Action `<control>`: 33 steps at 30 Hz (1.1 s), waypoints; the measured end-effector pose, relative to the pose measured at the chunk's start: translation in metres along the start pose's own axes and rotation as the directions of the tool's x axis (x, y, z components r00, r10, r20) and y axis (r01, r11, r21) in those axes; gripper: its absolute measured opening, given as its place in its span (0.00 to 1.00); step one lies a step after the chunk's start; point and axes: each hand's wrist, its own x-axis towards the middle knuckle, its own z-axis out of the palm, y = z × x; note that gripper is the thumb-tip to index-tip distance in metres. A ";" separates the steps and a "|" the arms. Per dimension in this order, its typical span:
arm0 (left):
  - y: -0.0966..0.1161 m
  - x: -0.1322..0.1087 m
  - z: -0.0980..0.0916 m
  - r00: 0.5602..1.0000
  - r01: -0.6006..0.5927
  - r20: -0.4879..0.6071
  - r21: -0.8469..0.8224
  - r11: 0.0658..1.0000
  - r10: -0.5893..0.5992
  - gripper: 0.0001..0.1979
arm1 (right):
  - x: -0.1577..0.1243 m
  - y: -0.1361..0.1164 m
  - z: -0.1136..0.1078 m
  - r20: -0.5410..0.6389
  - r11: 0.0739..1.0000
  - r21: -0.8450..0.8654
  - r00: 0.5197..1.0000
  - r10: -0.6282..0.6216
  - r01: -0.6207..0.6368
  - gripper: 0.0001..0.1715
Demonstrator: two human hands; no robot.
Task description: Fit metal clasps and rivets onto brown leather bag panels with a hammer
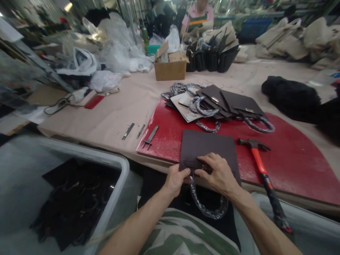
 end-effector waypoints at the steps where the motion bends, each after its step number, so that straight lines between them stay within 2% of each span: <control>1: 0.000 0.001 -0.001 1.000 -0.003 0.014 -0.004 1.000 0.003 0.24 | 0.000 -0.003 0.001 -0.009 1.000 -0.022 1.000 -0.007 0.007 0.25; 3: -0.002 0.002 -0.003 0.999 -0.008 0.046 -0.012 1.000 0.008 0.25 | 0.000 -0.007 0.006 -0.025 0.998 -0.064 0.999 -0.019 0.017 0.29; 4: -0.002 0.003 -0.005 0.998 -0.009 0.058 -0.015 1.000 0.009 0.25 | 0.001 -0.008 0.008 -0.036 0.997 -0.078 0.999 -0.017 0.014 0.28; 8: -0.005 0.005 -0.008 0.998 -0.007 0.063 -0.015 1.000 0.008 0.23 | 0.009 -0.004 0.017 -0.064 0.999 -0.049 0.998 0.006 -0.009 0.15; 11: -0.005 0.006 -0.009 0.997 0.003 0.077 -0.026 1.000 -0.001 0.21 | 0.013 0.002 0.018 -0.054 1.000 0.012 0.999 -0.008 0.009 0.11; 15: -0.008 0.007 -0.010 0.996 0.012 0.093 -0.056 0.998 -0.007 0.21 | 0.016 0.005 0.018 -0.059 1.000 0.019 0.998 -0.015 0.016 0.10; 19: -0.019 0.011 -0.014 0.996 -0.041 0.083 -0.062 0.997 0.046 0.20 | 0.016 0.005 0.020 -0.059 1.000 0.006 0.998 -0.011 0.012 0.09; 27: -0.031 0.015 -0.019 0.985 -0.171 0.030 0.136 0.976 0.169 0.15 | 0.016 0.003 0.020 -0.044 1.000 -0.011 0.999 0.012 -0.012 0.09; 33: -0.022 0.008 -0.008 0.997 -0.079 0.010 -0.002 0.997 0.079 0.19 | 0.016 0.002 0.017 -0.015 1.000 -0.023 1.000 0.011 -0.012 0.11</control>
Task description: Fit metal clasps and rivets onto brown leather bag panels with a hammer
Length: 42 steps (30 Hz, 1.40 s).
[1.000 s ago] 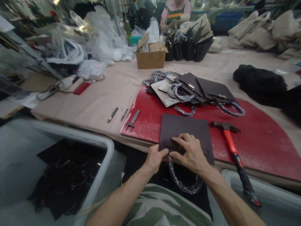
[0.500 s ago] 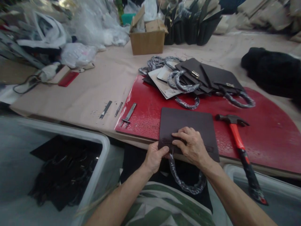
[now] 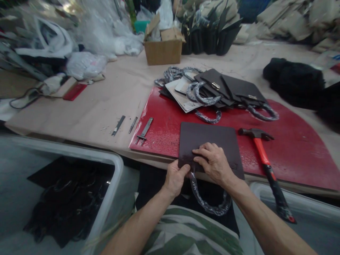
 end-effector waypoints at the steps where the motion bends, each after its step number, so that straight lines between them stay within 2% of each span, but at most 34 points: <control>1: 0.003 -0.001 0.002 1.000 0.014 -0.002 -0.016 1.000 -0.014 0.20 | 0.000 0.000 -0.001 0.004 1.000 0.001 1.000 -0.002 0.002 0.11; 7: 0.009 -0.007 0.010 0.999 0.049 -0.012 -0.122 0.991 -0.050 0.22 | -0.002 -0.002 -0.011 0.062 1.000 0.023 0.998 -0.018 0.016 0.12; 13: 0.004 -0.008 0.015 0.999 0.034 0.001 -0.161 0.986 -0.034 0.22 | -0.007 0.000 -0.018 0.050 1.000 -0.008 0.998 -0.029 0.029 0.18; 16: 0.007 -0.007 0.015 0.998 0.051 -0.039 -0.068 0.996 -0.054 0.23 | -0.010 0.001 -0.018 0.057 0.999 -0.019 0.998 -0.026 0.027 0.16; 20: 0.016 -0.009 0.008 0.993 0.103 -0.073 0.165 0.981 -0.092 0.23 | -0.010 0.002 -0.017 0.031 1.000 -0.007 0.999 -0.009 0.010 0.13; 22: 0.020 -0.009 0.004 0.993 0.106 -0.071 0.199 0.974 -0.094 0.24 | -0.009 0.003 -0.015 0.025 1.000 -0.003 1.000 -0.004 0.004 0.14; 27: 0.020 -0.006 0.003 0.996 0.081 -0.033 0.059 0.995 -0.079 0.25 | -0.010 0.003 -0.013 0.024 1.000 -0.012 1.000 -0.009 0.009 0.25; 33: 0.008 -0.002 0.006 1.000 -0.005 0.012 -0.006 1.000 0.006 0.17 | -0.013 -0.004 -0.011 0.031 0.997 -0.072 0.999 -0.008 0.010 0.39; 42: 0.001 0.000 0.001 0.998 -0.056 0.025 0.019 0.998 0.056 0.15 | -0.014 -0.006 -0.008 0.006 0.996 -0.087 1.000 -0.008 0.009 0.34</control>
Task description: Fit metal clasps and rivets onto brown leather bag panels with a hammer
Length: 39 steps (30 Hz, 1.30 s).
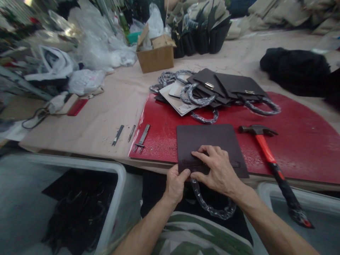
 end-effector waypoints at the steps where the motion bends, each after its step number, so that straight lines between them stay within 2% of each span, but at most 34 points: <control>1: 0.000 0.000 0.000 1.000 0.000 -0.001 0.010 1.000 0.000 0.15 | 0.000 0.000 0.001 -0.003 1.000 0.002 1.000 0.000 0.000 0.32; 6: -0.002 -0.001 -0.001 1.000 -0.010 -0.016 0.044 0.999 0.011 0.13 | 0.000 0.003 0.002 -0.020 1.000 0.022 1.000 0.006 -0.006 0.25; 11: -0.004 -0.002 0.000 0.997 -0.031 -0.062 0.099 0.995 0.038 0.12 | 0.002 0.000 -0.001 -0.005 0.999 0.038 1.000 0.026 -0.026 0.28; 17: -0.002 0.000 -0.001 0.994 -0.025 -0.094 0.265 0.964 0.051 0.11 | 0.001 -0.010 0.002 -0.013 0.998 -0.034 0.999 0.053 -0.053 0.28; 21: 0.001 -0.001 0.002 0.996 0.009 -0.087 0.211 0.977 0.010 0.12 | 0.002 -0.011 0.002 -0.003 0.999 -0.019 0.999 0.044 -0.044 0.27; 31: 0.005 -0.003 0.004 0.980 0.094 -0.179 0.040 0.995 -0.086 0.18 | 0.013 -0.006 -0.001 -0.022 0.988 0.087 0.991 0.128 -0.126 0.22; 35: -0.001 -0.003 0.003 0.978 0.058 -0.197 -0.019 0.998 -0.061 0.19 | 0.014 -0.005 0.000 -0.029 0.988 0.099 0.992 0.122 -0.119 0.21; 39: -0.007 0.001 -0.002 0.976 0.028 -0.216 -0.008 1.000 -0.029 0.21 | 0.014 -0.005 0.003 -0.058 0.988 0.081 0.989 0.136 -0.131 0.19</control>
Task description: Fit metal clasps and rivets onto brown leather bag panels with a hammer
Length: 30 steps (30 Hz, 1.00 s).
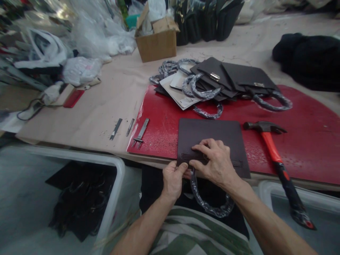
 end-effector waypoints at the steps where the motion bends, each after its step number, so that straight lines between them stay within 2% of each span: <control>1: -0.001 0.002 -0.001 1.000 -0.004 0.004 0.009 1.000 0.004 0.22 | 0.000 0.000 0.001 -0.010 1.000 -0.009 1.000 0.006 -0.006 0.17; 8: -0.006 0.007 -0.009 0.998 -0.029 0.057 0.032 0.999 0.027 0.19 | 0.002 0.002 0.007 -0.030 1.000 -0.014 0.999 0.012 -0.013 0.12; 15: -0.005 0.006 -0.005 0.999 -0.032 0.027 0.045 0.998 0.030 0.18 | 0.002 0.002 0.008 -0.052 1.000 -0.004 0.999 0.017 -0.017 0.09; 22: -0.005 0.008 -0.006 0.989 -0.144 0.067 0.167 0.975 0.134 0.15 | 0.001 0.002 0.010 -0.062 1.000 -0.014 0.998 0.018 -0.019 0.09; 27: 0.001 0.006 -0.011 0.992 -0.070 0.117 0.193 0.979 0.048 0.16 | 0.002 0.002 0.011 -0.072 0.999 -0.028 0.997 0.014 -0.016 0.09; 30: 0.016 0.003 -0.020 0.997 -0.025 0.080 0.273 0.962 0.003 0.18 | 0.002 0.003 0.011 -0.086 1.000 -0.030 0.996 -0.006 0.003 0.08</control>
